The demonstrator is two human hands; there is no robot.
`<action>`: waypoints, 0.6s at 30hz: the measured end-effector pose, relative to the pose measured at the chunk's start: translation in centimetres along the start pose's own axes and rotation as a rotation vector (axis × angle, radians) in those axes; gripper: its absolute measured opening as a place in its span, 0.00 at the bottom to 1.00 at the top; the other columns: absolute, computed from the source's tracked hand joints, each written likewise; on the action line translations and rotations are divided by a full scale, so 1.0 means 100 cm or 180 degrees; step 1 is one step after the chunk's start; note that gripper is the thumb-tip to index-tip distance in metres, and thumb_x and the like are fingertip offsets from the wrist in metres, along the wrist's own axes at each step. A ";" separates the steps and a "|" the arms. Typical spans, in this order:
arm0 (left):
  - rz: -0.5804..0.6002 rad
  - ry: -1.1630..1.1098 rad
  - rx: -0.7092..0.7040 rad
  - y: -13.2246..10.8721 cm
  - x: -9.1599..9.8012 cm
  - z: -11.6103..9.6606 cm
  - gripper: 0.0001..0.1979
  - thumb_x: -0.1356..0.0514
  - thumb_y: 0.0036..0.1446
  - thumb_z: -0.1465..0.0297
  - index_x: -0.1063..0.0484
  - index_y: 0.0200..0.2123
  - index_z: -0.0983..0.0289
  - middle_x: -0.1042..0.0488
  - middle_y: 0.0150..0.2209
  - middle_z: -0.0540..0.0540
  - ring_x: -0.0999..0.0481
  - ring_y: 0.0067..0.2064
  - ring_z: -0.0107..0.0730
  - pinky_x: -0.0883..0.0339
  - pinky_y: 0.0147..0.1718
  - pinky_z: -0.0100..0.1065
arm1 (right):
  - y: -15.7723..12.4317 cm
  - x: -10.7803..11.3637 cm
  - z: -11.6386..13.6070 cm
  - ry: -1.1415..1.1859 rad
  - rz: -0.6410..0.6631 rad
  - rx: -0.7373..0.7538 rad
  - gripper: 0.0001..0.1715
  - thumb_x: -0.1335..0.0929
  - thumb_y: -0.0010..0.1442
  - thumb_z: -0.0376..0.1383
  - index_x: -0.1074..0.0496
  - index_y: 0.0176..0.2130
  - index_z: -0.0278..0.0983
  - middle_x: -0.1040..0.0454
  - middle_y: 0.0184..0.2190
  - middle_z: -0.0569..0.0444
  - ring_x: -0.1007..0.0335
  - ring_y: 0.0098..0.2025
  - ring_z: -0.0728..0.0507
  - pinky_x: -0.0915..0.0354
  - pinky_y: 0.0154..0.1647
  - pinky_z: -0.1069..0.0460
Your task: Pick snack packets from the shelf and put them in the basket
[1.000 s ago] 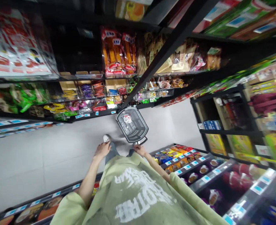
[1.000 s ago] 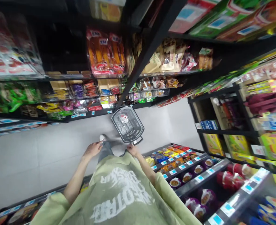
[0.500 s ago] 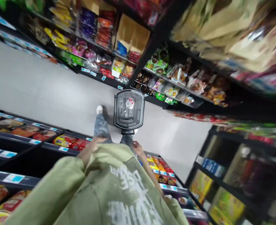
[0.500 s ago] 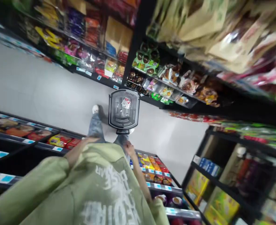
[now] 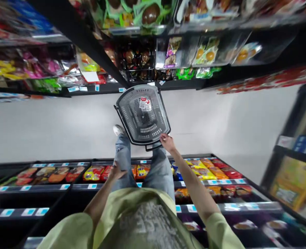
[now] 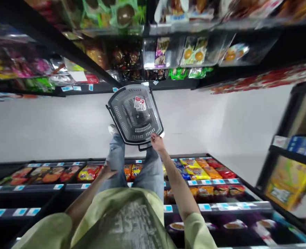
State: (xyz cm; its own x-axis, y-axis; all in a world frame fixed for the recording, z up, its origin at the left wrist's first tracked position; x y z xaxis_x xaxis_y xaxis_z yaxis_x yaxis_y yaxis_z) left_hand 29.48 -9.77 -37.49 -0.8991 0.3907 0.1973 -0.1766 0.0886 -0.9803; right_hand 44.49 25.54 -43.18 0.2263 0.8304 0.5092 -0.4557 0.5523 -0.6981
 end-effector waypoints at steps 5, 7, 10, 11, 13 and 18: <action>-0.0163 0.0328 0.0753 0.058 0.001 0.032 0.41 0.40 0.61 0.54 0.48 0.63 0.80 0.35 0.56 0.84 0.25 0.53 0.67 0.31 0.41 0.45 | 0.072 -0.105 0.012 0.0022 0.0098 0.0234 0.15 0.33 0.61 0.31 0.26 0.49 0.35 0.20 0.47 0.45 0.23 0.48 0.40 0.30 0.55 0.46; -0.0333 0.0391 0.0915 0.073 0.006 0.039 0.42 0.42 0.62 0.52 0.52 0.66 0.76 0.35 0.56 0.82 0.24 0.51 0.66 0.31 0.41 0.47 | 0.103 -0.133 0.004 0.0043 0.0054 0.0211 0.16 0.33 0.63 0.32 0.27 0.50 0.35 0.21 0.48 0.44 0.25 0.50 0.39 0.31 0.57 0.45; -0.0547 0.0447 0.0994 0.085 0.018 0.045 0.42 0.43 0.61 0.49 0.53 0.67 0.68 0.35 0.57 0.76 0.24 0.52 0.63 0.30 0.42 0.47 | 0.147 -0.160 -0.021 0.0084 -0.0087 0.0013 0.17 0.34 0.64 0.32 0.28 0.52 0.34 0.22 0.49 0.42 0.26 0.52 0.39 0.32 0.58 0.44; -0.0609 0.0444 0.1015 0.087 0.023 0.046 0.41 0.43 0.61 0.48 0.53 0.67 0.66 0.35 0.58 0.74 0.24 0.52 0.61 0.30 0.43 0.47 | 0.161 -0.166 -0.031 0.0095 -0.0140 -0.0080 0.17 0.34 0.64 0.32 0.29 0.52 0.33 0.23 0.50 0.41 0.26 0.51 0.39 0.32 0.58 0.44; -0.0741 0.0427 0.1116 0.087 0.034 0.050 0.40 0.43 0.60 0.48 0.52 0.67 0.63 0.35 0.58 0.72 0.24 0.51 0.61 0.29 0.43 0.48 | 0.187 -0.175 -0.050 0.0113 -0.0242 -0.0262 0.18 0.34 0.63 0.33 0.30 0.53 0.32 0.23 0.49 0.41 0.25 0.50 0.38 0.32 0.57 0.43; -0.0848 0.0429 0.1373 0.089 0.049 0.071 0.42 0.43 0.57 0.49 0.56 0.68 0.57 0.36 0.61 0.69 0.24 0.54 0.61 0.27 0.46 0.51 | 0.253 -0.185 -0.085 0.0137 -0.0490 -0.0388 0.19 0.33 0.60 0.31 0.30 0.52 0.31 0.24 0.50 0.39 0.29 0.54 0.36 0.36 0.61 0.41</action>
State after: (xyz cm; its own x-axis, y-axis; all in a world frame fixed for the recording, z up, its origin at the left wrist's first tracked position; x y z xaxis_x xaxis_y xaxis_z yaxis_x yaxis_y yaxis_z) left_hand 20.67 -13.61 -45.32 -0.7461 0.5231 0.4120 -0.5664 -0.1734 -0.8056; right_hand 36.08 24.75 -74.55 0.3230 0.7364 0.5945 -0.3058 0.6757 -0.6708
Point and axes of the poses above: each hand's wrist, its own y-axis towards the middle knuckle, its own x-axis out of the back of the hand, z = x × y, the point moved 10 cm from there along y, towards the middle knuckle
